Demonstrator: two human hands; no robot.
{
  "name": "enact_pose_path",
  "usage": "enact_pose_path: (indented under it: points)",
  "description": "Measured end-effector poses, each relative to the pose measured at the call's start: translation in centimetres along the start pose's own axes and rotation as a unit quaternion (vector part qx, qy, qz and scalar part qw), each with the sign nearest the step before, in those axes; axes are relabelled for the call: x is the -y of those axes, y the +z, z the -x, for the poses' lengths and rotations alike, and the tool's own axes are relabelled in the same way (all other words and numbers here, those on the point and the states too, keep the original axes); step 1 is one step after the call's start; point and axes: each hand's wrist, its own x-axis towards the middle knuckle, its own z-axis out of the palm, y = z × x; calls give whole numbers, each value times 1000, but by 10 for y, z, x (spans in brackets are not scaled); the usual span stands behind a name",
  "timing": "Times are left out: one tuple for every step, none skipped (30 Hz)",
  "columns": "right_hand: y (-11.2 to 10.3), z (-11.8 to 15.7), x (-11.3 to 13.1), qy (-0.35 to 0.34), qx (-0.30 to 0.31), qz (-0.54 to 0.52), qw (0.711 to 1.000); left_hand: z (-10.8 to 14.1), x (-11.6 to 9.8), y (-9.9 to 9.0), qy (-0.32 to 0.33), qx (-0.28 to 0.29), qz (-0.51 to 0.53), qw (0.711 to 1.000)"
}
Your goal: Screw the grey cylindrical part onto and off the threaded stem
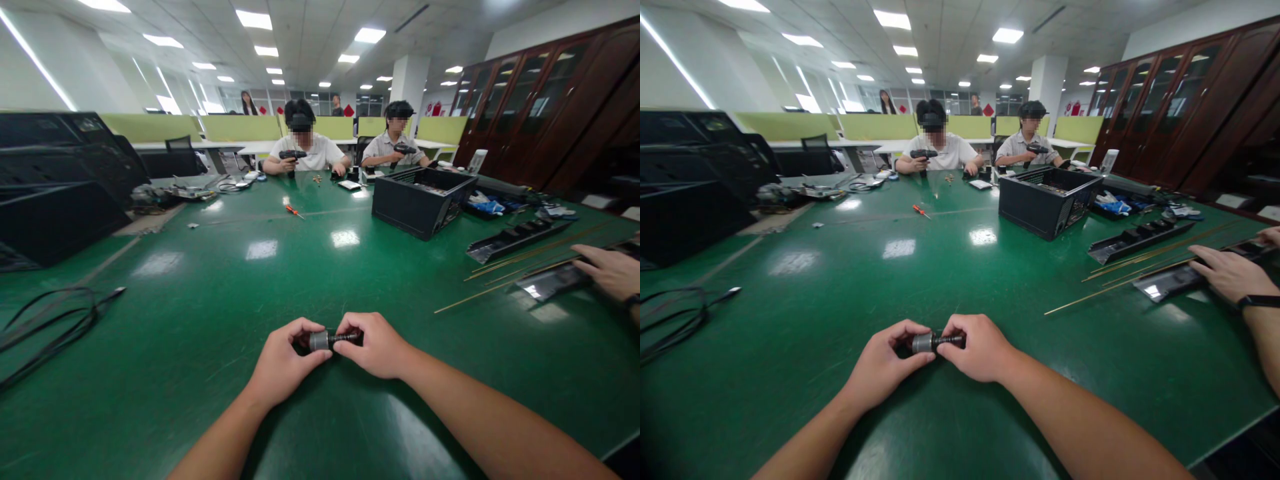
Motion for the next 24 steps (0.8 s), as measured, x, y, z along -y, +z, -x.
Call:
enact_pose_path:
  points:
    - [0, 0, 0, 0, -1, -1, 1000, 0, 0, 0, -1, 0, 2, 1000]
    - [0, 0, 0, -1, -2, -2, 1000, 0, 0, 0, -2, 0, 4, 1000]
    - [0, 0, 1, -1, -3, -2, 1000, 0, -1, 0, -3, 1, 6, 1000]
    - [0, 0, 1, -3, -3, -2, 1000, 1, -1, 0, -4, 0, 8, 1000]
    - [0, 0, 1, -4, -5, -2, 1000, 1, -2, 0, -4, 0, 9, 1000]
    - [0, 1, 1, -6, -6, -2, 1000, 0, -2, -1, -4, 0, 10, 1000]
    - [0, 1, 1, -7, -7, -3, 1000, 0, -2, -1, -4, -1, 10, 1000]
    - [0, 1, 1, -8, -8, -4, 1000, 0, -3, -1, -5, 0, 11, 1000]
    - [0, 1, 0, -8, -9, -5, 1000, 0, -3, -1, -5, 1, 11, 1000]
    - [1, 1, 0, -9, -10, -6, 1000, 0, -3, -1, -6, 2, 11, 1000]
    - [1, 1, 0, -9, -10, -5, 1000, 0, -3, -1, -7, 2, 12, 1000]
    - [1, 1, 0, -9, -10, -4, 1000, 0, -2, -1, -7, 2, 11, 1000]
    - [1, 0, 0, -9, -11, -2, 1000, 0, -2, -1, -7, 2, 11, 1000]
    - [1, 0, 0, -10, -10, -1, 1000, 0, -2, -1, -8, 2, 10, 1000]
    - [1, 0, 0, -10, -10, -1, 1000, 0, -1, -1, -8, 1, 10, 1000]
    - [1, 0, 0, -11, -10, -1, 1000, 0, -1, -1, -7, 0, 11, 1000]
    - [0, 0, 0, -11, -11, -2, 1000, 0, -1, -1, -7, 1, 11, 1000]
    - [0, 0, 0, -12, -12, -3, 1000, 0, -1, -1, -7, 0, 12, 1000]
    - [0, 0, 0, -13, -13, -3, 1000, 0, -1, -1, -7, 0, 12, 1000]
    - [0, 1, 1, -13, -15, -2, 1000, 0, -1, -1, -8, 0, 13, 1000]
    - [0, 1, 1, -14, -16, -1, 1000, 0, 0, -1, -9, 0, 13, 1000]
    - [-1, 1, 1, -14, -16, 0, 1000, 0, 0, -1, -9, 0, 12, 1000]
    - [-1, 1, 1, -14, -16, 2, 1000, 0, 0, -1, -10, 0, 12, 1000]
    - [-1, 1, 1, -14, -16, 3, 1000, 0, 0, -1, -10, 0, 12, 1000]
